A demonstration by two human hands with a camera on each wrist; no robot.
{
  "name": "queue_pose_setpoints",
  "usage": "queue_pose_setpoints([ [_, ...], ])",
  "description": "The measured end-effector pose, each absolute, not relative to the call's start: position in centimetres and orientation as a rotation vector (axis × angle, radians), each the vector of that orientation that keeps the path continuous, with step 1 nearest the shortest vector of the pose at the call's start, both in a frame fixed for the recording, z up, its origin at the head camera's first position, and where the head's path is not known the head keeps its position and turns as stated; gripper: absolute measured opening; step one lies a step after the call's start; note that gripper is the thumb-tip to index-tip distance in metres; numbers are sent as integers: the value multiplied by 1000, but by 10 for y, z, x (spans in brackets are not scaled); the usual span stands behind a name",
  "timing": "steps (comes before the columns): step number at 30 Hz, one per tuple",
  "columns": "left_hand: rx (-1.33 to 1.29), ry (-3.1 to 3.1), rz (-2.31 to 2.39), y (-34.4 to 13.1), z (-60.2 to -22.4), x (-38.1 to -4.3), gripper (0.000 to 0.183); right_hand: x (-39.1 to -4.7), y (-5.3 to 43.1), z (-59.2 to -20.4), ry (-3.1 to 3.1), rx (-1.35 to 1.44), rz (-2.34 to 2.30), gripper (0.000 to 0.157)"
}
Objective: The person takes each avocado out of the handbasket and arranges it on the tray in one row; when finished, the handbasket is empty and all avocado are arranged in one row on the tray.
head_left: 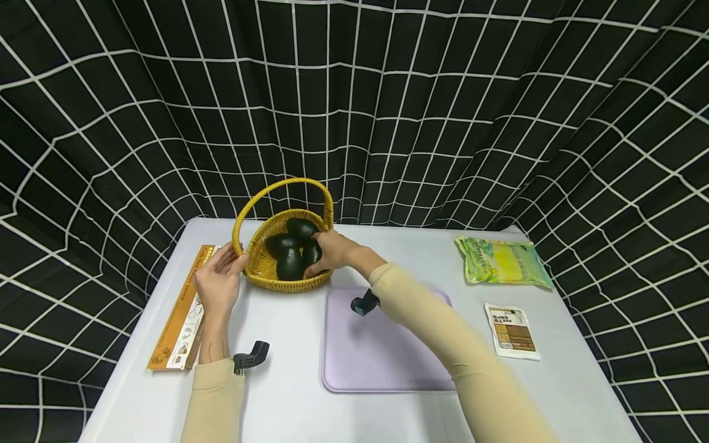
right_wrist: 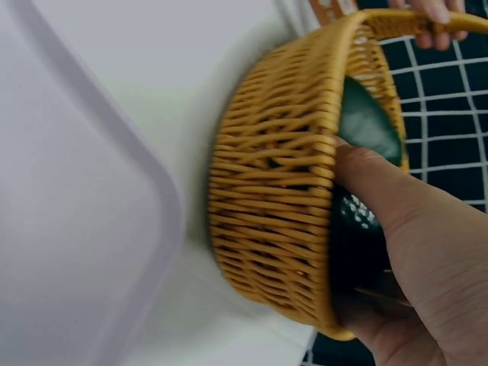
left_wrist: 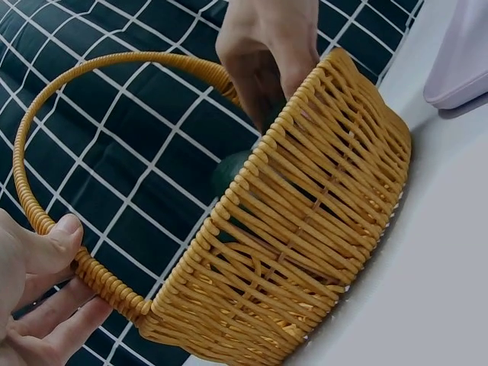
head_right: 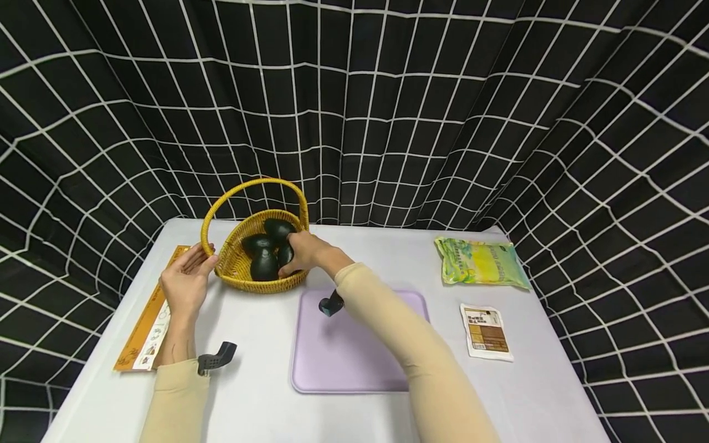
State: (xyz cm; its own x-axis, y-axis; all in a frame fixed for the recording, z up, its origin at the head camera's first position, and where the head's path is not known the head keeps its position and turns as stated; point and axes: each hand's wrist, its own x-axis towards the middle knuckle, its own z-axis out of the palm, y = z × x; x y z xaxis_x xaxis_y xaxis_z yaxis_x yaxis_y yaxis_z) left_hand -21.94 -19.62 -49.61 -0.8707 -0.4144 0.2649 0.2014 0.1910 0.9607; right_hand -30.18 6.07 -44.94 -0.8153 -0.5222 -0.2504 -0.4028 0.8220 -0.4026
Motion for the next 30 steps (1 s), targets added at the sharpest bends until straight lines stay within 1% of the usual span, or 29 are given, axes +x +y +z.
queue_pose_setpoints([
  [6,196,-2015,-1733,-196,-494,-222,41,-301,78,-427,2683,-724,-534,80],
  [11,205,-2022,-1747,-195,-494,-224,41,-292,97,-411,2700,-751,-569,84],
  [15,216,-2021,-1745,-195,-494,-223,42,-278,112,-400,2706,-782,-599,90],
  [18,211,-2014,-1741,-194,-493,-222,42,-261,122,-394,2709,-787,-638,94],
  [20,209,-2016,-1733,-194,-493,-222,42,-247,128,-394,2706,-792,-667,91],
  [21,208,-2017,-1731,-194,-492,-222,42,-240,131,-395,2707,-788,-677,92],
  [26,197,-2018,-1719,-195,-493,-222,42,-198,140,-408,2717,-747,-748,97],
  [30,209,-2025,-1689,-196,-495,-221,42,-170,140,-423,2704,-734,-794,96],
])
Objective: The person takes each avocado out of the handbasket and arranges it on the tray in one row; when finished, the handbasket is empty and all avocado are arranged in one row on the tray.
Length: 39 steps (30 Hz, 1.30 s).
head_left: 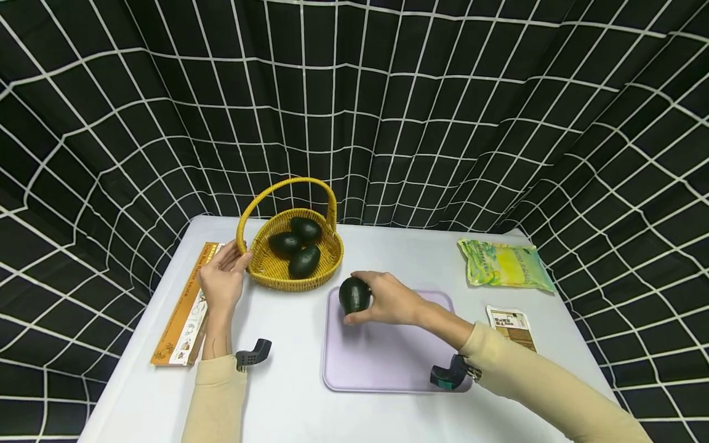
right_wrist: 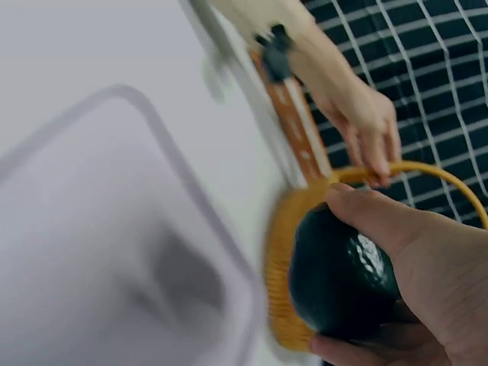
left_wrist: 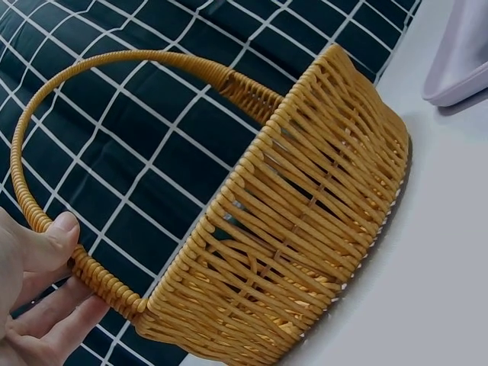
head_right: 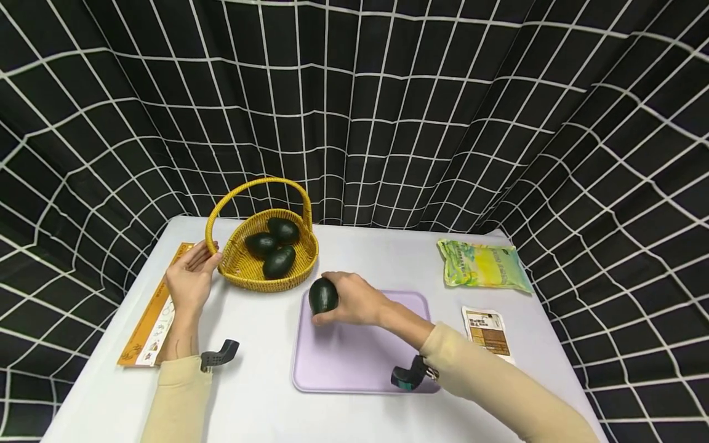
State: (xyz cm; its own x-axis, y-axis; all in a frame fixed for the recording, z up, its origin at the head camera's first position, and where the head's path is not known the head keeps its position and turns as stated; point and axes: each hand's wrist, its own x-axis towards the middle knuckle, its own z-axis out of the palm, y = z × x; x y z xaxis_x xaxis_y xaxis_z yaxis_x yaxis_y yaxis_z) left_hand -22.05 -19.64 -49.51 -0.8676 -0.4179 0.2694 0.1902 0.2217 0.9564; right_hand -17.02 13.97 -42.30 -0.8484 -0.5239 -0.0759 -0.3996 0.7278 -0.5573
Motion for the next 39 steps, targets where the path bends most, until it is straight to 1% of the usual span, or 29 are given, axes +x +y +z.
queue_pose_setpoints([
  [7,202,-2017,-1699,-197,-497,-220,43,-141,135,-456,2694,-733,-770,95],
  [15,209,-2029,-1683,-195,-498,-218,43,-132,129,-482,2715,-721,-700,97],
  [25,200,-2025,-1658,-195,-498,-220,42,-130,124,-486,2736,-719,-673,98],
  [34,201,-2035,-1684,-195,-498,-221,41,-129,126,-483,2748,-708,-614,105],
  [39,206,-2030,-1682,-196,-497,-219,42,-128,126,-481,2756,-706,-592,106],
])
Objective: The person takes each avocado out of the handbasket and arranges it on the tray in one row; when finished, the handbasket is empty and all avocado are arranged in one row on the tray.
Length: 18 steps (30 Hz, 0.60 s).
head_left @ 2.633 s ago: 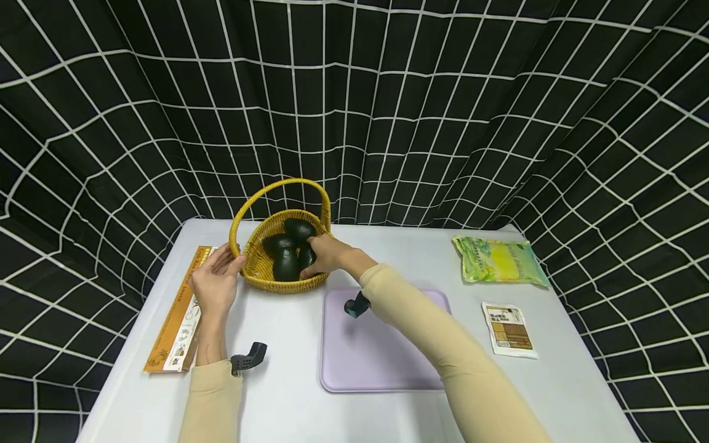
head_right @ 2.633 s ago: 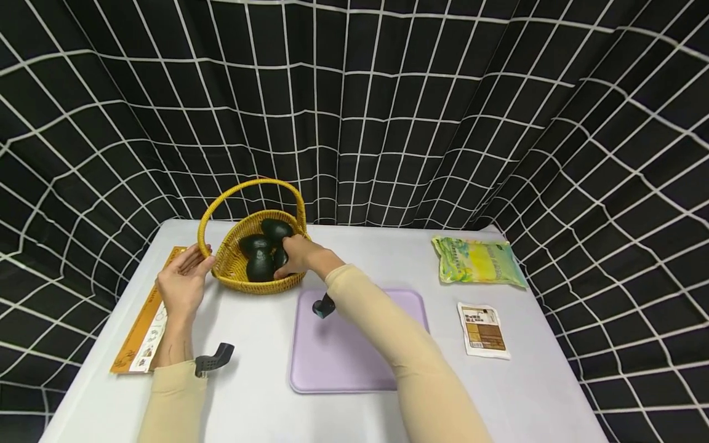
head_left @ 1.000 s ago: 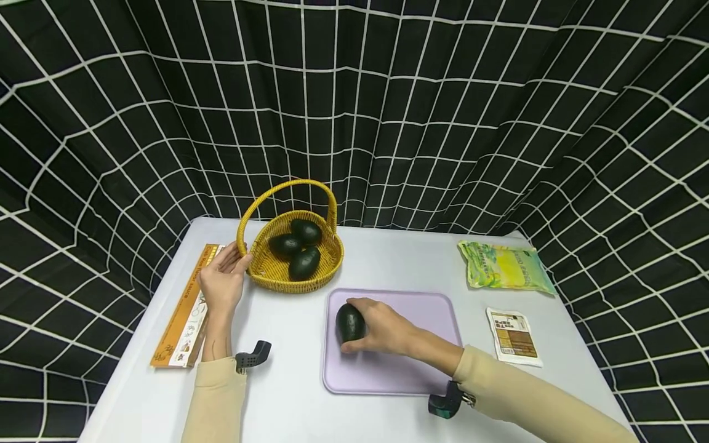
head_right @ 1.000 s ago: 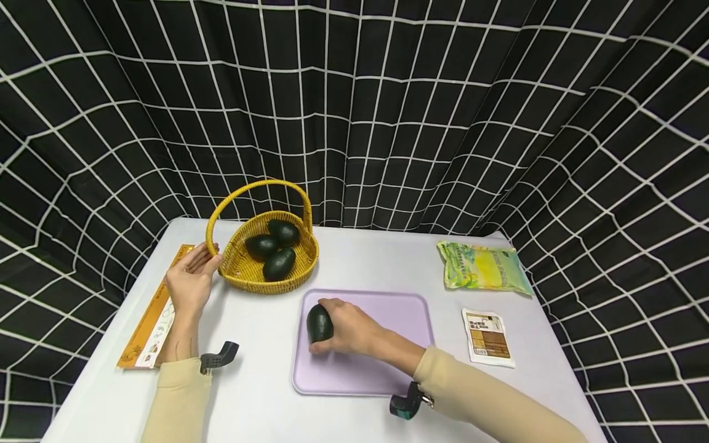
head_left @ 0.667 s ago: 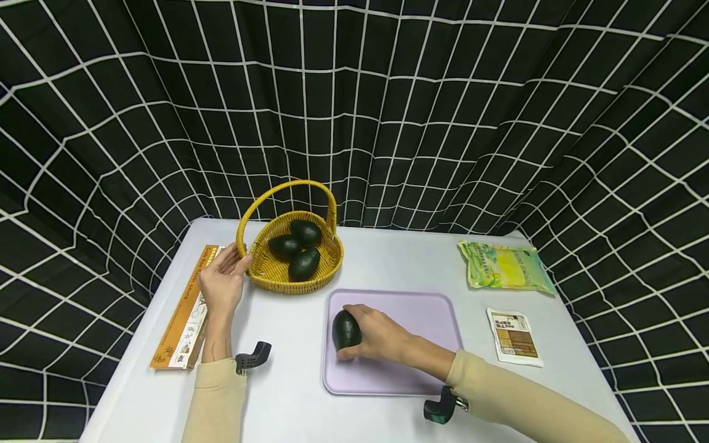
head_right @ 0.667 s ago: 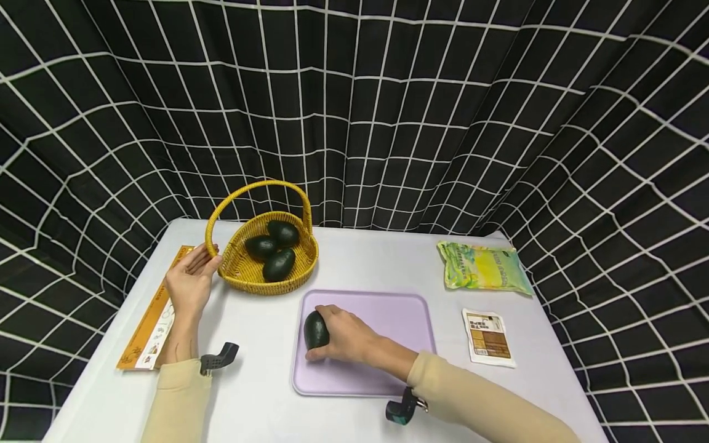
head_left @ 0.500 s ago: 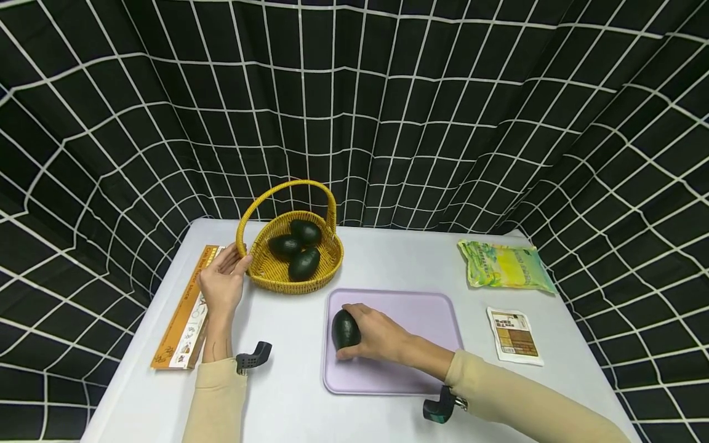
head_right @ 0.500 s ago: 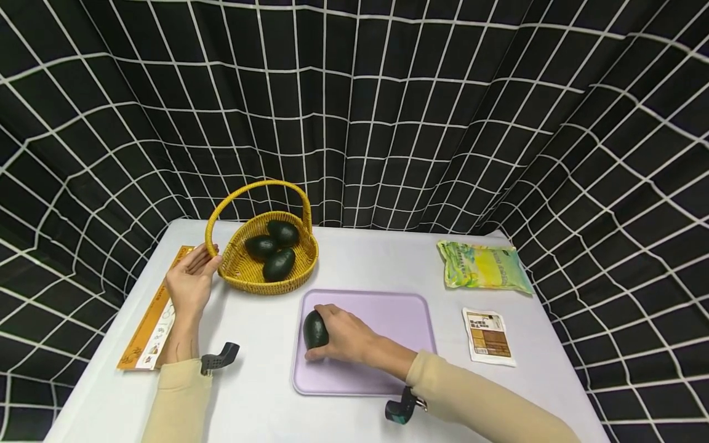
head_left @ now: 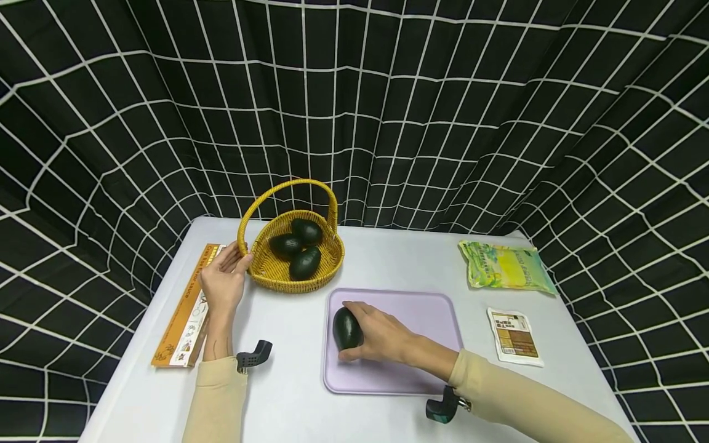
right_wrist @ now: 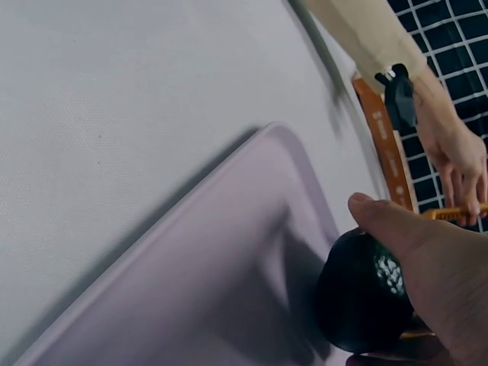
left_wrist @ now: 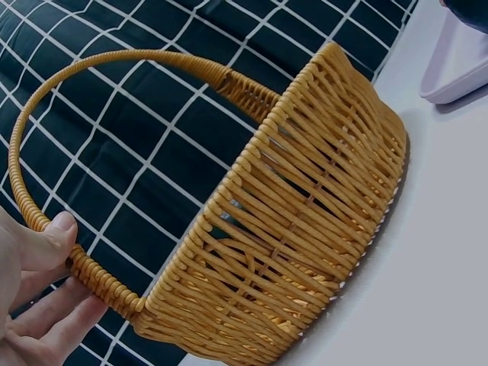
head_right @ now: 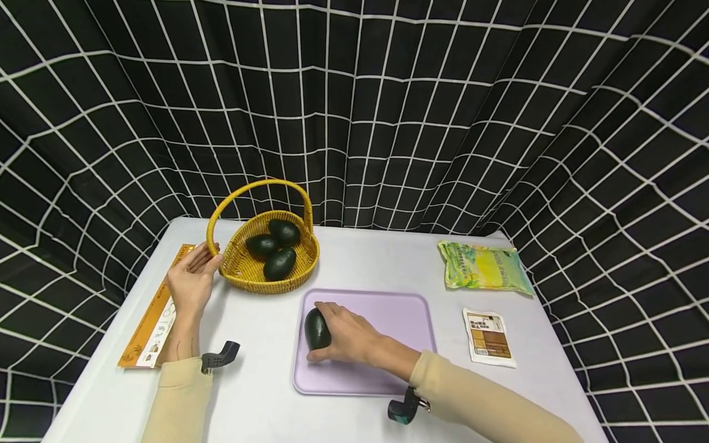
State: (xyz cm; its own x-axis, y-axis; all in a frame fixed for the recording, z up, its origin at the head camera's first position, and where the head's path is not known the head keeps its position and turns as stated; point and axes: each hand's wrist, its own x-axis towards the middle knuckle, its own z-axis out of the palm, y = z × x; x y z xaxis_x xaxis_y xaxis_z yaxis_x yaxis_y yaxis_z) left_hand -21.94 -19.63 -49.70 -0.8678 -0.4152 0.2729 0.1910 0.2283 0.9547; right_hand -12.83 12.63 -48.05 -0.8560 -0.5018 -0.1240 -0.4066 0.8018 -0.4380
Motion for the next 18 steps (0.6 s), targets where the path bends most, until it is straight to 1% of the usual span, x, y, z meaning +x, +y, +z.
queue_pose_setpoints([
  [5,209,-2039,-1667,-196,-498,-220,42,-129,127,-478,2750,-706,-578,106],
  [12,188,-2022,-1679,-195,-497,-220,41,-131,130,-474,2740,-700,-527,111],
  [18,199,-2012,-1685,-195,-496,-219,41,-143,124,-462,2788,-738,-570,107],
])
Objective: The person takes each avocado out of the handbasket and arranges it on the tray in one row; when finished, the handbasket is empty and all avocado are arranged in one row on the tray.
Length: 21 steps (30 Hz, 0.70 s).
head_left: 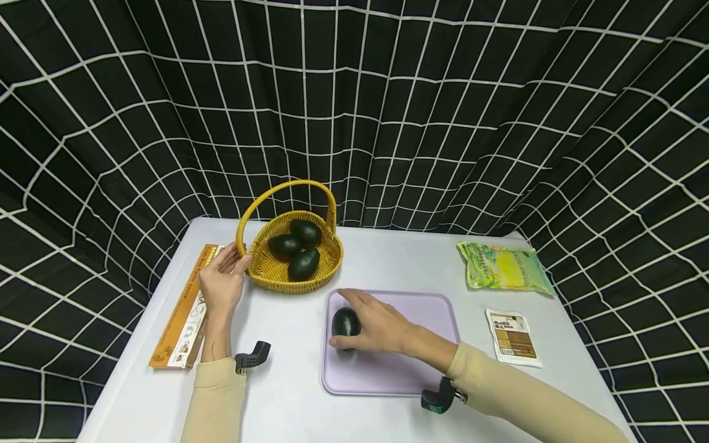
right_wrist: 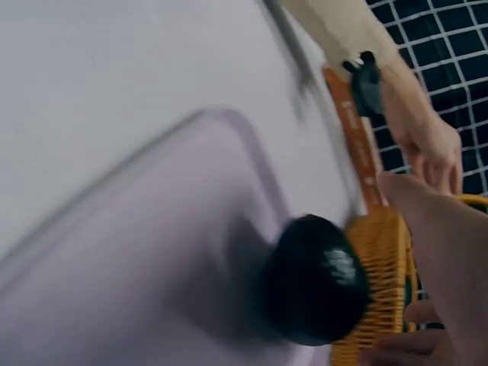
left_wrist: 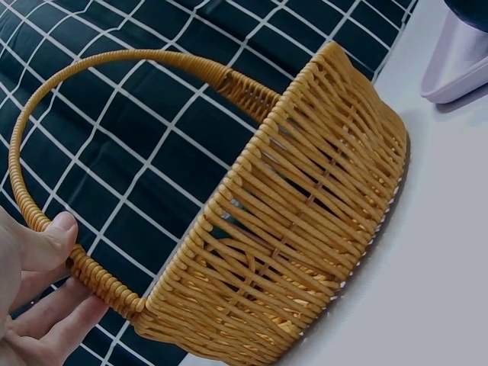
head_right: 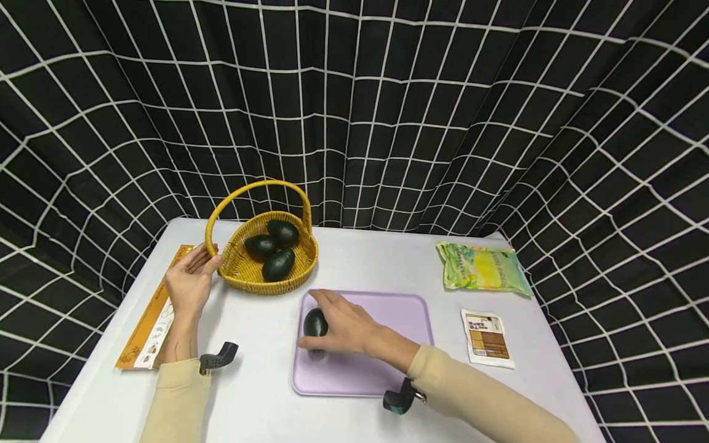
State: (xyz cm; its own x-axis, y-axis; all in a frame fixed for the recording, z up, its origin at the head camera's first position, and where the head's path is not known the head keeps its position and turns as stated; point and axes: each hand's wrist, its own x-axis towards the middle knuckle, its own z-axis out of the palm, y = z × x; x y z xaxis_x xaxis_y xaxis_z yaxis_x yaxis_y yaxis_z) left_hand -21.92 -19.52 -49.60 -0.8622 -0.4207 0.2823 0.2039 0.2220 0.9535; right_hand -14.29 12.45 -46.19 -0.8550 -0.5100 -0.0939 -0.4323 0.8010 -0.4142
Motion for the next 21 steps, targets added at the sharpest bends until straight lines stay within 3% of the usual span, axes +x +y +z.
queue_pose_setpoints([
  [11,187,-2014,-1717,-196,-499,-219,41,-187,89,-425,2829,-690,-768,98],
  [21,167,-2017,-1677,-196,-495,-220,41,-226,55,-418,2784,-662,-668,94],
])
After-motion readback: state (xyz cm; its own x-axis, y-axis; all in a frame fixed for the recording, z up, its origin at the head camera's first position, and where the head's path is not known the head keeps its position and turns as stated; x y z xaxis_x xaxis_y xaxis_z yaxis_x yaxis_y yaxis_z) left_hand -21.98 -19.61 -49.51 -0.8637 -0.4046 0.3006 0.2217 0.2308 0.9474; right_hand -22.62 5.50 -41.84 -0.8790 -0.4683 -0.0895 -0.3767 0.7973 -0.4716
